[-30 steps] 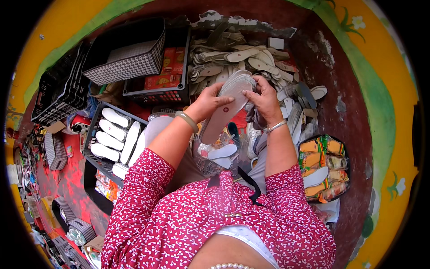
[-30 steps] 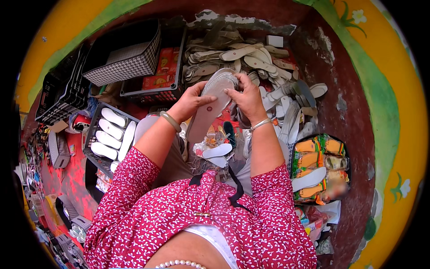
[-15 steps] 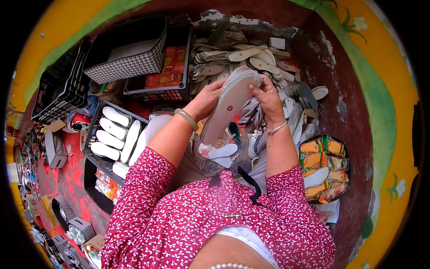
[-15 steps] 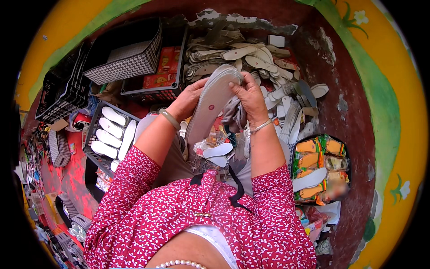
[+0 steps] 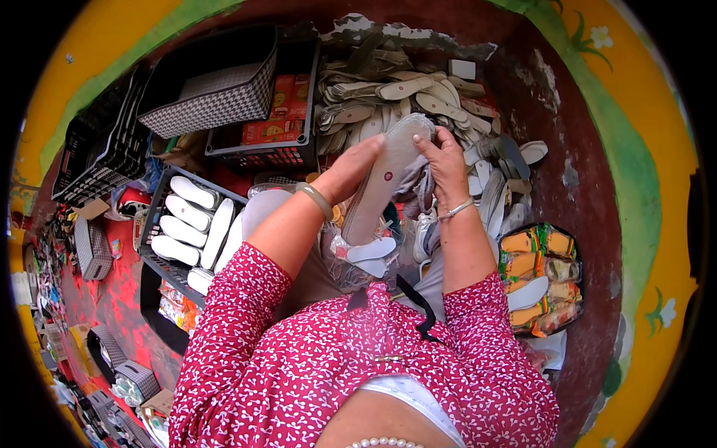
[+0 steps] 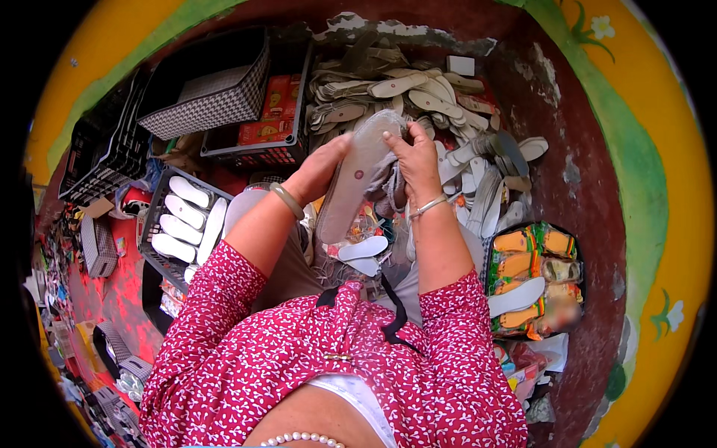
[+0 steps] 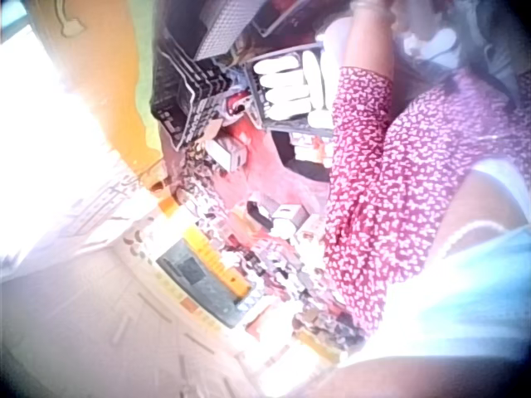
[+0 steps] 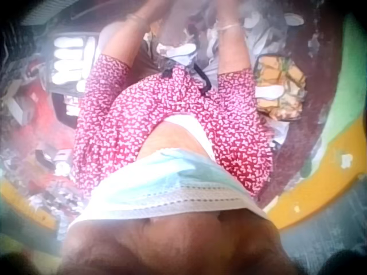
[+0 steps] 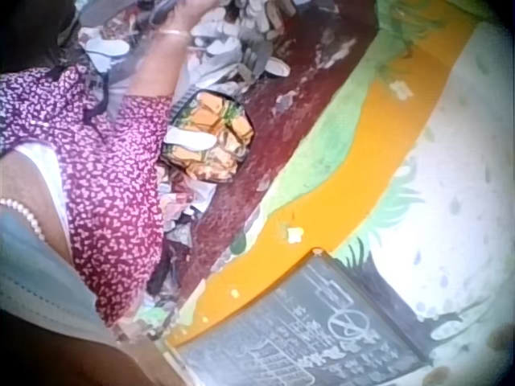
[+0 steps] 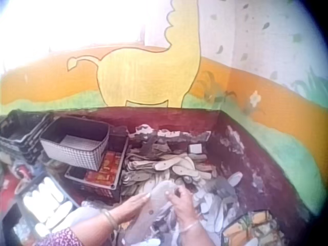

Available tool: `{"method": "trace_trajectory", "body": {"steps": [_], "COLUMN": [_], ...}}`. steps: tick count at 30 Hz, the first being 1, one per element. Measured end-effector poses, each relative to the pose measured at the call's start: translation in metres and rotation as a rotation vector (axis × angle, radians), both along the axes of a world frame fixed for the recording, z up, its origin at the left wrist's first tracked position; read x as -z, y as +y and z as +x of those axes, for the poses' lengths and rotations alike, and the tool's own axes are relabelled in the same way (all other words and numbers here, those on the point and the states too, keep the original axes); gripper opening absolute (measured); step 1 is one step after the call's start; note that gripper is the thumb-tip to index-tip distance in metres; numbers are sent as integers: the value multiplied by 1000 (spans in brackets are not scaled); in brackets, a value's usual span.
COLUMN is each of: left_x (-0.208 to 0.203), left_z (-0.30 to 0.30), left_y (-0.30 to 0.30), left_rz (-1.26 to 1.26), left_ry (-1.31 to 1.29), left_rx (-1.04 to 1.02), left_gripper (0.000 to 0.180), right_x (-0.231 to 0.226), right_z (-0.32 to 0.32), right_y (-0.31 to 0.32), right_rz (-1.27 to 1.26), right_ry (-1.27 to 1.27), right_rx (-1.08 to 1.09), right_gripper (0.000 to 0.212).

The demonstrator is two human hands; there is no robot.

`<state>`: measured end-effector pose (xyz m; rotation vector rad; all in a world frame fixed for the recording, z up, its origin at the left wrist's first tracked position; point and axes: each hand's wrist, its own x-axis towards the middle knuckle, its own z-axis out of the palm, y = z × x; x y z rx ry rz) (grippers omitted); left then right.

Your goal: The person picks up shoe insoles from a pile on the floor, stacks them by hand, and places the stacks into a plastic crate.

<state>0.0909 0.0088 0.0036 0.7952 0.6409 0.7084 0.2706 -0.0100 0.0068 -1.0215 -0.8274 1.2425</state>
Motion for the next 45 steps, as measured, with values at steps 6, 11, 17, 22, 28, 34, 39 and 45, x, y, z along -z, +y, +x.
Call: {"method": "trace_trajectory", "body": {"steps": [6,11,17,22,28,34,39,45], "left_x": [13,-7,3,11,2,-1,-5,1], "left_z": [1,-10,-15,-17,-13,-7,-6,-7], "left_y": [3,12,17,20,14,9,7,4], "left_rz": [119,-46,-159,-189,-182,-82,-75,-198], "left_ry": [87,-169,-309,-378,-340,-236,-196,-178], "left_rx": [-100,-183,-108,-76,-50,-35,-45,47], "left_gripper": [38,37,39,40,37,38,41,38], "right_x": [5,3,-22,-20,-16,-8,-6,-13], "right_z": [0,17,-11,-16,-13,-9,-7,-16], "right_y": [6,0,-17,-20,-19,-16,-12,-16], "right_rz": [22,-158,-114,-124,92,107,-1,10], "right_ry": [-167,-98,20,38,-124,-159,-84,-1], "right_rx": [191,-145,-285,-211,-169,-155,-200,-254], "right_gripper": [23,29,30,28,27,30,32,36]}}
